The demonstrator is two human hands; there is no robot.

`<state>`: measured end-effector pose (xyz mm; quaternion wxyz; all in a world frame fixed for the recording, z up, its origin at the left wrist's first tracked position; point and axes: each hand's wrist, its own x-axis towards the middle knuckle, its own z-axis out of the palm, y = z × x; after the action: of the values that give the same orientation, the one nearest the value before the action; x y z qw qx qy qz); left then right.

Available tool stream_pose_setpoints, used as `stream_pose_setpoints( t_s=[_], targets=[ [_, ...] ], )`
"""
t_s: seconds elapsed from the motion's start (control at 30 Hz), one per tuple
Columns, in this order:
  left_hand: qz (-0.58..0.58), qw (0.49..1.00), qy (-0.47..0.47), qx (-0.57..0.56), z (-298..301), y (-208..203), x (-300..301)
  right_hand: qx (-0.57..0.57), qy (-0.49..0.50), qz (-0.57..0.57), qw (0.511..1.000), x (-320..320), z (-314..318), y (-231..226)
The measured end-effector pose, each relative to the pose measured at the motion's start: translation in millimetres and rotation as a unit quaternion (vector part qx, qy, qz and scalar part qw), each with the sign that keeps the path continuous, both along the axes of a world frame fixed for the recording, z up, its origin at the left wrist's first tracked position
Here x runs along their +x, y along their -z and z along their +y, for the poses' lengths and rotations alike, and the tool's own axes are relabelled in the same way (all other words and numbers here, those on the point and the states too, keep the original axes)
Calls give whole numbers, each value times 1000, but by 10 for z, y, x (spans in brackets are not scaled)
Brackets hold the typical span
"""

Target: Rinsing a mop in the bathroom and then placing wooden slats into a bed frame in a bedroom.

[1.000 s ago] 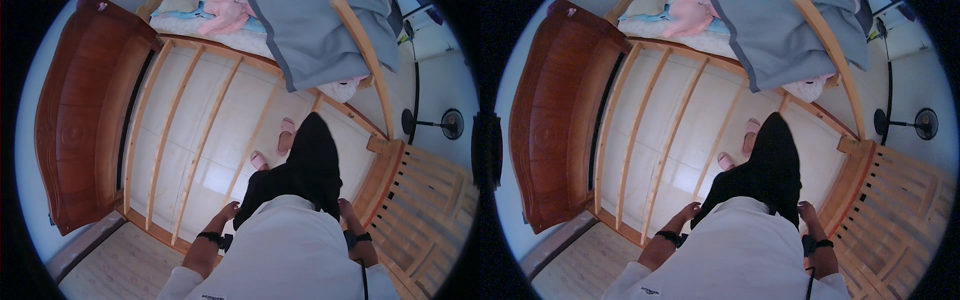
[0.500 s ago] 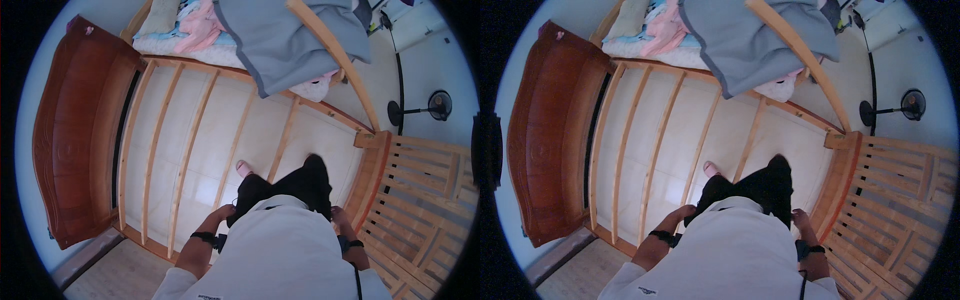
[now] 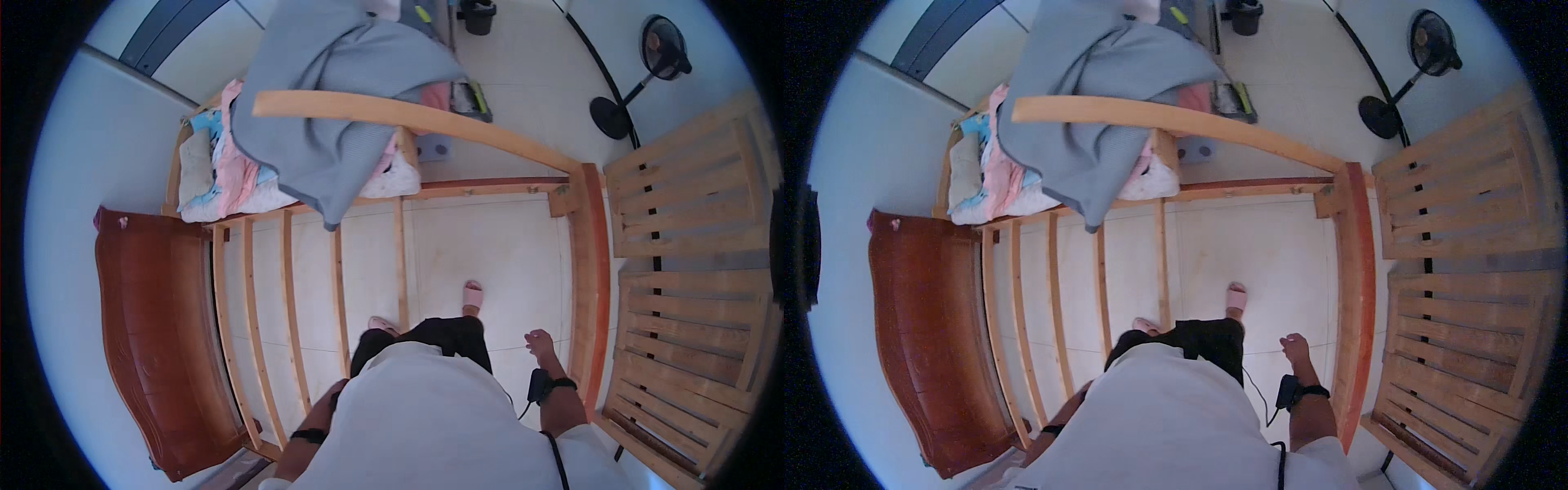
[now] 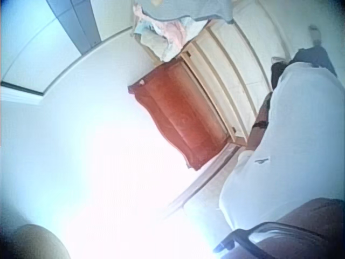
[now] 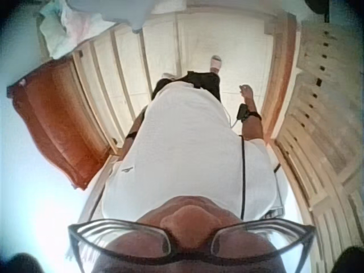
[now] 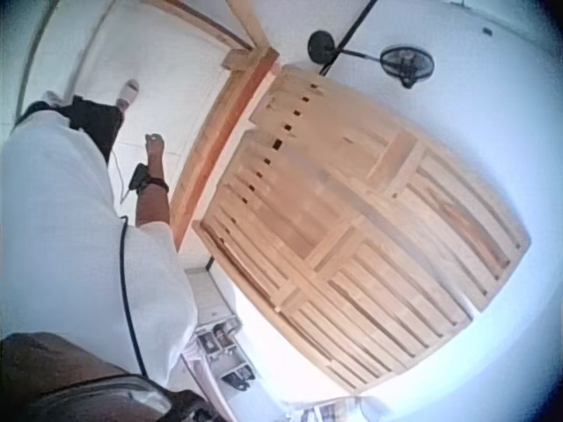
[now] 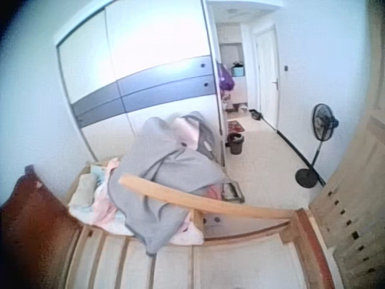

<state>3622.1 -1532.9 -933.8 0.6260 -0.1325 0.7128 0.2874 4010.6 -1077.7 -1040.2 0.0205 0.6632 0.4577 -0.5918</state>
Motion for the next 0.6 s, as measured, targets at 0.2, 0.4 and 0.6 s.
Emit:
stream_pose_setpoints(
  t_s=[0.2, 0.4, 0.6],
  targets=[
    [208, 957, 193, 52, 734, -197, -170, -155, 38, -36, 987, 1140, 129, 296],
    [280, 914, 169, 239, 2907, -1847, 377, -185, 58, 40, 980, 1386, 523, 154],
    [184, 914, 139, 333, 3485, -1835, 482, -16, -59, -5, 998, 355, 1215, -952]
  ],
)
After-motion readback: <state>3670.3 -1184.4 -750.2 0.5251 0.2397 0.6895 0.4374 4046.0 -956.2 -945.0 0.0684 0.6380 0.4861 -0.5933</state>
